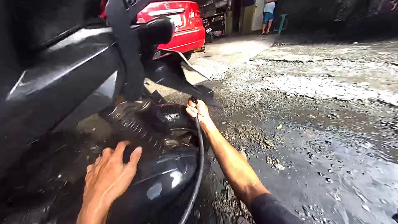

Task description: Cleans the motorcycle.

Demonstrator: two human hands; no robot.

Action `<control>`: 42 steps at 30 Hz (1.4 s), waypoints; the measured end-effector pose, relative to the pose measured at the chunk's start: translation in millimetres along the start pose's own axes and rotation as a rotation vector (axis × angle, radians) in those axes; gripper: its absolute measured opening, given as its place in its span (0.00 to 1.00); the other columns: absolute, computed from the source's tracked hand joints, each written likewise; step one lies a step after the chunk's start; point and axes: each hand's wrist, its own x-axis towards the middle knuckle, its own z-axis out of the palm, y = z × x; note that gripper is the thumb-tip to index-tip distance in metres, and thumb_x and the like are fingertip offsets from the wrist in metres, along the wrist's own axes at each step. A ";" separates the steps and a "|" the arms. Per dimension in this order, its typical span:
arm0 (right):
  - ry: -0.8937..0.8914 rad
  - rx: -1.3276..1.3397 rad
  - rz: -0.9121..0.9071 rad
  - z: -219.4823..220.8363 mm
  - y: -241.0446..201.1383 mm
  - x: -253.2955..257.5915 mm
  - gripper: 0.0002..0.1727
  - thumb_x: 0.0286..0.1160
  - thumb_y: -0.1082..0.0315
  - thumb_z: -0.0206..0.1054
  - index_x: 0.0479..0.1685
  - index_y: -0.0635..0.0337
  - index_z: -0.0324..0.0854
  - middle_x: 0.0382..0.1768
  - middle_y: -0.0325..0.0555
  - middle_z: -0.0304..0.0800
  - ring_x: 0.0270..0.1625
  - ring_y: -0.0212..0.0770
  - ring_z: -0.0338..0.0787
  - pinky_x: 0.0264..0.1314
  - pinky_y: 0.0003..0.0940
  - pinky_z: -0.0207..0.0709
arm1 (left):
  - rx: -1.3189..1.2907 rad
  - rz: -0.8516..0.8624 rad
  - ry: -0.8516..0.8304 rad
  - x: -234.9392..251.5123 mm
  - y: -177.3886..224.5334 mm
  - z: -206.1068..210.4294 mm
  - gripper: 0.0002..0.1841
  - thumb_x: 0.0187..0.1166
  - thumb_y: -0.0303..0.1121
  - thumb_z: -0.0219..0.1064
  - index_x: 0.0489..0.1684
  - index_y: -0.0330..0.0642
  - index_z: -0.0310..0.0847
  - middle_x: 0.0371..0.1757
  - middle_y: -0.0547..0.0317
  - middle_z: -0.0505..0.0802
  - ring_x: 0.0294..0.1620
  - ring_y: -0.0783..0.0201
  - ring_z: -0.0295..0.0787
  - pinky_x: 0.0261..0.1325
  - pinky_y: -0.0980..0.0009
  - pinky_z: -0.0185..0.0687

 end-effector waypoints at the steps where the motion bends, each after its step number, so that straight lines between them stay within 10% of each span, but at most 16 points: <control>1: -0.007 -0.025 0.000 -5.0 -0.6 -0.8 0.34 0.95 0.59 0.26 0.15 0.49 0.68 0.04 0.29 0.66 0.04 0.23 0.62 0.06 0.17 0.55 | -0.015 -0.030 -0.020 -2.5 1.4 -1.6 0.35 0.85 0.65 0.52 0.77 0.48 0.79 0.69 0.24 0.83 0.71 0.21 0.77 0.69 0.20 0.60; 18: -0.029 -0.401 0.066 16.5 3.1 17.1 0.37 0.93 0.51 0.17 0.15 0.47 0.65 0.05 0.30 0.65 0.05 0.25 0.63 0.07 0.19 0.58 | -0.064 -0.056 -0.027 -1.7 -1.6 6.6 0.34 0.81 0.68 0.48 0.82 0.64 0.74 0.78 0.39 0.79 0.76 0.36 0.75 0.70 0.35 0.64; 25: 0.183 -0.810 -0.023 89.7 17.8 -3.7 0.22 0.92 0.62 0.40 0.21 0.46 0.64 0.06 0.28 0.63 0.05 0.24 0.60 0.06 0.19 0.58 | -0.068 -0.061 -0.021 -0.7 -3.6 8.0 0.35 0.80 0.68 0.49 0.84 0.66 0.72 0.78 0.40 0.79 0.77 0.38 0.75 0.72 0.35 0.63; 42: 0.171 -0.644 -0.195 135.1 39.1 -2.0 0.25 0.97 0.65 0.32 0.24 0.51 0.66 0.06 0.29 0.65 0.03 0.22 0.62 0.05 0.16 0.59 | -0.071 -0.083 -0.048 -3.2 -3.9 6.0 0.32 0.83 0.66 0.51 0.80 0.63 0.75 0.80 0.40 0.78 0.77 0.37 0.74 0.73 0.35 0.63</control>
